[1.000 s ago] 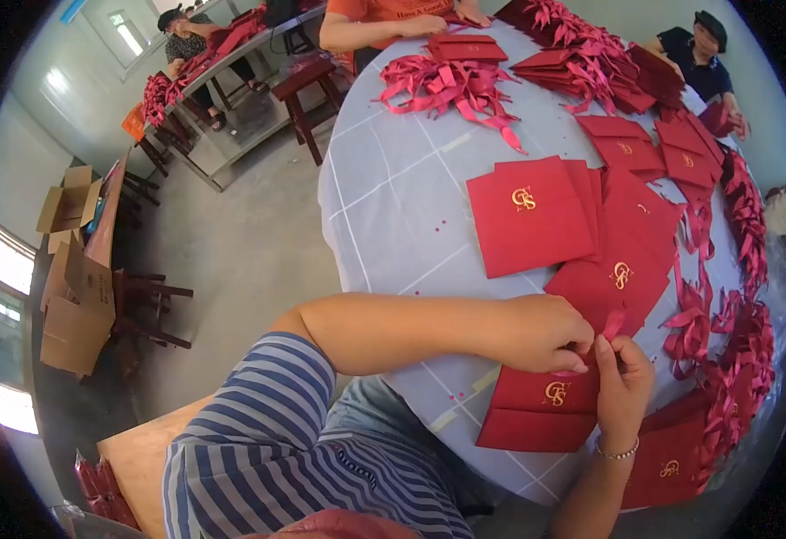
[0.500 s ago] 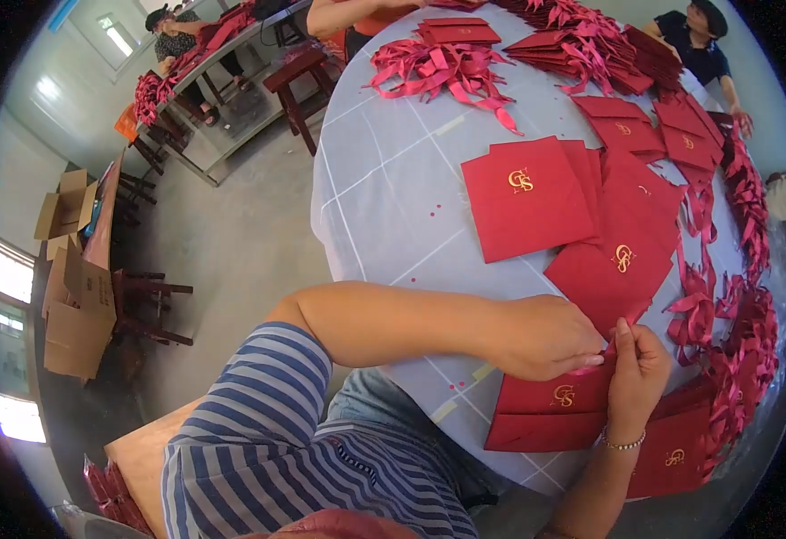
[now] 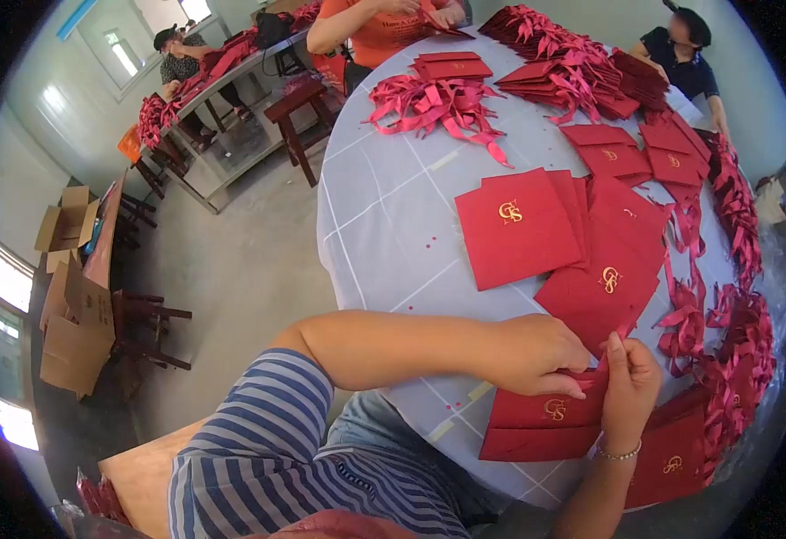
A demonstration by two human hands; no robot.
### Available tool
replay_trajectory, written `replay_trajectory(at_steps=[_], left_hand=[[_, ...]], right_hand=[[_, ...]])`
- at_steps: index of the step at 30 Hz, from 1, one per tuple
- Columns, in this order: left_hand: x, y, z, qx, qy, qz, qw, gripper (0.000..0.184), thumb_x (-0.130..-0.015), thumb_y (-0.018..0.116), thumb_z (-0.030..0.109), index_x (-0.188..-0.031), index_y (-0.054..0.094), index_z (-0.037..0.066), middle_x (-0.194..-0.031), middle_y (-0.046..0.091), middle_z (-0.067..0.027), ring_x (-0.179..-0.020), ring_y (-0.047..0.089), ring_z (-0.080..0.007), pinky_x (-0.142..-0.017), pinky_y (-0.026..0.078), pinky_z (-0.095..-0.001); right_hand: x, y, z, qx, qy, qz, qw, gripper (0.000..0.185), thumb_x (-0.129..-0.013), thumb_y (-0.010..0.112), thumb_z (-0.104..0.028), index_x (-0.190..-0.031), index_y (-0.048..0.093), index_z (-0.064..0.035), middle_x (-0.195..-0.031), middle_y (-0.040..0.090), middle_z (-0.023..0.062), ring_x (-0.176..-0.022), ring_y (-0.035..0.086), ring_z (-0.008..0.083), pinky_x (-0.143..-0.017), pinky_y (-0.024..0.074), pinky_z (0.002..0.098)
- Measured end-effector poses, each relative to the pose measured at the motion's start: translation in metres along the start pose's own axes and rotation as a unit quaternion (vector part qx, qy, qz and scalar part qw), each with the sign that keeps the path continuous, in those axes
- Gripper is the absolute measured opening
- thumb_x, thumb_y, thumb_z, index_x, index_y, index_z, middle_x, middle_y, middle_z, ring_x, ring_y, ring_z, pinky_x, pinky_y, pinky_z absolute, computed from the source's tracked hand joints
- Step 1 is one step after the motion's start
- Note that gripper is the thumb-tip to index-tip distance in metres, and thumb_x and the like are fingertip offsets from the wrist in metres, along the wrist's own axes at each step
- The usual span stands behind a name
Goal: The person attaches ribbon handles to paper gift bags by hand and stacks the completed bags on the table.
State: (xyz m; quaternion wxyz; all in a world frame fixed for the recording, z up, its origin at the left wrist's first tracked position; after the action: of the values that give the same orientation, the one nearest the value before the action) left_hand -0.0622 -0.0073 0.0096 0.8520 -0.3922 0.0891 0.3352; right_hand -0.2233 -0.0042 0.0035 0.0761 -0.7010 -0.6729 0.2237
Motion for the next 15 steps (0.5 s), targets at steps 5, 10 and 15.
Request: replay_trajectory(at_steps=[5, 10, 15], left_hand=[[-0.005, -0.023, 0.011, 0.102, 0.078, 0.049, 0.991, 0.032, -0.088, 0.070, 0.022, -0.073, 0.053, 0.000, -0.078, 0.059, -0.0156, -0.077, 0.058, -0.0379, -0.065, 0.045, -0.0440], [-0.002, -0.043, 0.027, 0.130, 0.233, 0.139, 0.954, 0.021, -0.084, 0.075, 0.021, -0.089, 0.066, 0.002, -0.108, 0.059, -0.0137, -0.098, 0.056, -0.0323, -0.085, 0.045, -0.0416], [0.003, -0.050, 0.036, 0.071, 0.282, 0.168, 0.942, 0.019, -0.082, 0.077, 0.021, -0.090, 0.068, 0.006, -0.116, 0.058, -0.0126, -0.108, 0.052, -0.0356, -0.094, 0.040, -0.0471]], right_hand=[[-0.010, -0.019, 0.029, -0.247, 0.088, -0.049, 0.964, 0.036, -0.104, 0.048, -0.032, -0.090, 0.063, -0.0027, -0.082, 0.062, 0.0023, -0.076, 0.055, 0.0098, -0.072, 0.0447, 0.0259], [0.011, 0.020, 0.001, -0.258, 0.033, -0.273, 0.926, 0.033, -0.104, 0.045, -0.031, -0.127, 0.053, -0.0075, -0.119, 0.060, 0.0076, -0.112, 0.058, 0.0158, -0.095, 0.0462, 0.0286], [0.020, 0.037, -0.013, -0.119, 0.042, -0.321, 0.939, 0.033, -0.101, 0.051, -0.029, -0.129, 0.051, -0.0116, -0.124, 0.059, 0.0038, -0.117, 0.056, 0.0144, -0.097, 0.0454, 0.0302]])
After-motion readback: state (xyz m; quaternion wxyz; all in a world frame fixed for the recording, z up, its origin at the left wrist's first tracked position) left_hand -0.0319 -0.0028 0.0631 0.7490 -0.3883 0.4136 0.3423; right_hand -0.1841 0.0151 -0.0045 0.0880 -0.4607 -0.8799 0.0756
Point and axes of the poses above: each hand's wrist, its own x-axis away from the middle knuckle, its own y-axis out of the palm, z = x × y, the point moved 6 cm from there along -x, towards the middle knuckle
